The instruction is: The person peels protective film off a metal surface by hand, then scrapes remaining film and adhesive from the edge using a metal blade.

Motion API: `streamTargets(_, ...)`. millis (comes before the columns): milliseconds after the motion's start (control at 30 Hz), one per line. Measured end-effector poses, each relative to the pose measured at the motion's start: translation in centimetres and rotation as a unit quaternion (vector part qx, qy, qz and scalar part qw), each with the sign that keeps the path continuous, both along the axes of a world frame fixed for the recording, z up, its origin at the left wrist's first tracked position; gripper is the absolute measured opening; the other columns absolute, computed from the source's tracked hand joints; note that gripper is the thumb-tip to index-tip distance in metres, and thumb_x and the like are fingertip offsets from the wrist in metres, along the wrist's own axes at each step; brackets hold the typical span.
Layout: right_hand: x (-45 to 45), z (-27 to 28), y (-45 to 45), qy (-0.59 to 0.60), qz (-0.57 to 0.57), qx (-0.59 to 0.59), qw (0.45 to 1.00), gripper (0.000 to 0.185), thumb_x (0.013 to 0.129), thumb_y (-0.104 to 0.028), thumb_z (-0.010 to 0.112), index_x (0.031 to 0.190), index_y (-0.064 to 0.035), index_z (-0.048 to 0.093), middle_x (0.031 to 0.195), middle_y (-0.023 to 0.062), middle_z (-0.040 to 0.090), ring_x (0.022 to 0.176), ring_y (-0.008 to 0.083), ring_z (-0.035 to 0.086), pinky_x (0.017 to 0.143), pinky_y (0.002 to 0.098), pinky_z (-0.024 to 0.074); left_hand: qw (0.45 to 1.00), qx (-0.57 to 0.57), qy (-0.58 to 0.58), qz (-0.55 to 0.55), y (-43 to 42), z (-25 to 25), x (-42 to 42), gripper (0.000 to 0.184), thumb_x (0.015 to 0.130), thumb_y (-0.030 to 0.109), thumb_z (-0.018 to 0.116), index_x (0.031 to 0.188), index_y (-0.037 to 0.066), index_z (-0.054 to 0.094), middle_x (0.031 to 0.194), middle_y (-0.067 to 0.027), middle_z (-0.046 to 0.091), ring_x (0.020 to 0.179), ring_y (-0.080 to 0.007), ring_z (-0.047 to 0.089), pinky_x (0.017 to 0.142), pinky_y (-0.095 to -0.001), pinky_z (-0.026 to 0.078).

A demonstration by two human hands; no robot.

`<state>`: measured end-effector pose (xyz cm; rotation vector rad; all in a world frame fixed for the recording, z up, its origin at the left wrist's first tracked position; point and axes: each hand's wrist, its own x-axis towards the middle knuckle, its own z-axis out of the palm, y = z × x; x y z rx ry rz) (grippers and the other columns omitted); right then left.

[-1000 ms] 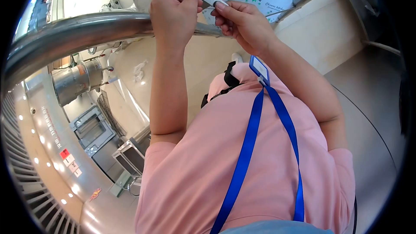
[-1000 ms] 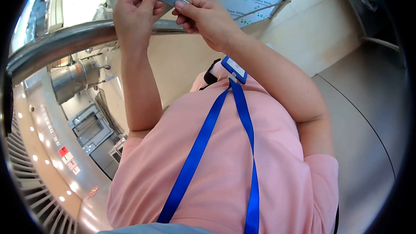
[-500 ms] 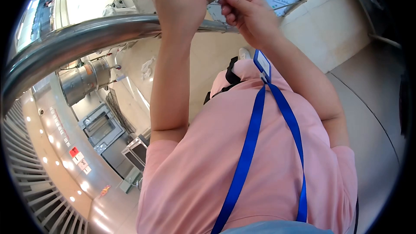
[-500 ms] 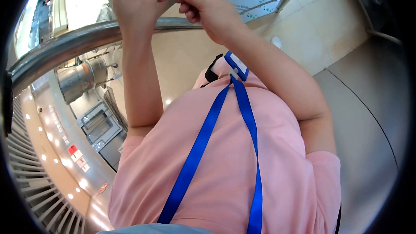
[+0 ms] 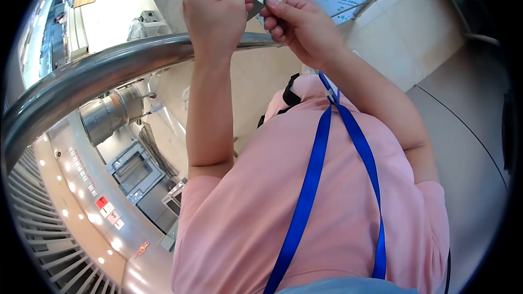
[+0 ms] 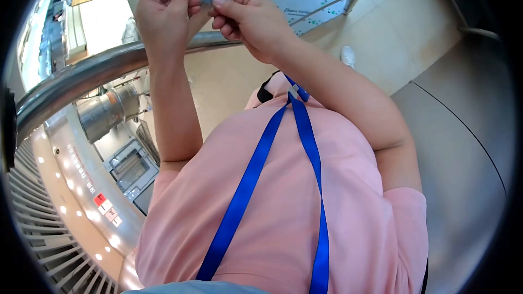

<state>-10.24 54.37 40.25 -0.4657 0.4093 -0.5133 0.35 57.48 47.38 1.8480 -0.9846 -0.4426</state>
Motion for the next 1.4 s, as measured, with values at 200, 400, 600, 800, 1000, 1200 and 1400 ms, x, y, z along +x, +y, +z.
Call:
streamTargets(200,0.3,-0.8,0.6,-0.039,0.017,0.016,0.999,0.021,0.083,-0.02,0.05,0.08,-0.0004,0.054,0.065,0.0034,0.054,0.054,0.0065,0.048,0.05,0.0175,0.039,0.997,-0.005,-0.081,0.003,1.2,-0.4,0.2,0.025,0.075,0.004,0.056,0.093,-0.007,0.042,0.071,-0.0093,0.055,0.056,-0.0122,0.057,0.048,-0.0209,0.046)
streamTargets(400,0.6,-1.5,0.5,-0.059,0.04,0.013,0.997,0.019,0.084,-0.02,0.049,0.082,-0.0014,0.054,0.066,0.0028,0.055,0.055,0.006,0.049,0.052,0.0167,0.0399,0.993,-0.043,-0.106,0.022,1.2,-1.1,-0.7,0.026,0.076,0.004,0.054,0.093,-0.008,0.039,0.07,-0.0099,0.054,0.053,-0.0127,0.056,0.049,-0.0218,0.045)
streamTargets(600,0.5,-1.5,-0.2,-0.093,0.018,0.022,0.995,0.02,0.084,-0.02,0.049,0.082,-0.001,0.054,0.066,0.003,0.055,0.055,0.0062,0.049,0.052,0.0173,0.0409,0.993,-0.047,-0.112,0.001,0.5,-0.9,-0.9,0.027,0.077,0.001,0.053,0.095,-0.009,0.036,0.075,-0.012,0.052,0.054,-0.0124,0.055,0.047,-0.0216,0.048)
streamTargets(800,0.0,-1.1,-1.0,-0.085,0.015,0.02,0.996,0.02,0.084,-0.021,0.049,0.079,-0.0015,0.053,0.064,0.0029,0.054,0.054,0.0064,0.049,0.051,0.0164,0.0411,0.994,-0.092,-0.051,-0.002,-0.4,-0.9,-1.4,0.029,0.076,0.001,0.054,0.094,-0.01,0.035,0.076,-0.0129,0.052,0.053,-0.0131,0.055,0.047,-0.0217,0.047)
streamTargets(1000,0.8,-1.2,0.2,-0.077,0.039,0.035,0.996,0.02,0.083,-0.021,0.05,0.078,-0.0023,0.053,0.064,0.0027,0.054,0.053,0.0064,0.048,0.05,0.0173,0.0393,0.996,-0.077,-0.044,0.014,0.8,-1.0,-0.9,0.027,0.077,0.001,0.05,0.095,-0.009,0.033,0.077,-0.0142,0.052,0.056,-0.0134,0.057,0.048,-0.0223,0.05)
streamTargets(1200,0.5,0.6,0.0,-0.025,-0.005,0.021,0.999,0.021,0.084,-0.02,0.048,0.08,-0.0002,0.054,0.064,0.0034,0.054,0.052,0.0074,0.047,0.049,0.0181,0.0388,0.998,-0.049,0.0,0.027,0.1,-0.3,-0.6,0.025,0.078,0.002,0.05,0.094,-0.01,0.035,0.075,-0.0125,0.051,0.053,-0.0136,0.057,0.045,-0.0219,0.049)
streamTargets(1400,1.0,2.1,0.7,0.016,-0.006,0.072,0.997,0.017,0.081,-0.013,0.048,0.072,-0.0005,0.054,0.062,0.0042,0.054,0.049,0.0079,0.048,0.044,0.0189,0.0378,0.996,0.054,0.042,0.063,0.8,0.3,0.9,0.025,0.076,0.006,0.055,0.094,-0.009,0.045,0.066,-0.0072,0.055,0.053,-0.0096,0.054,0.048,-0.0191,0.046)
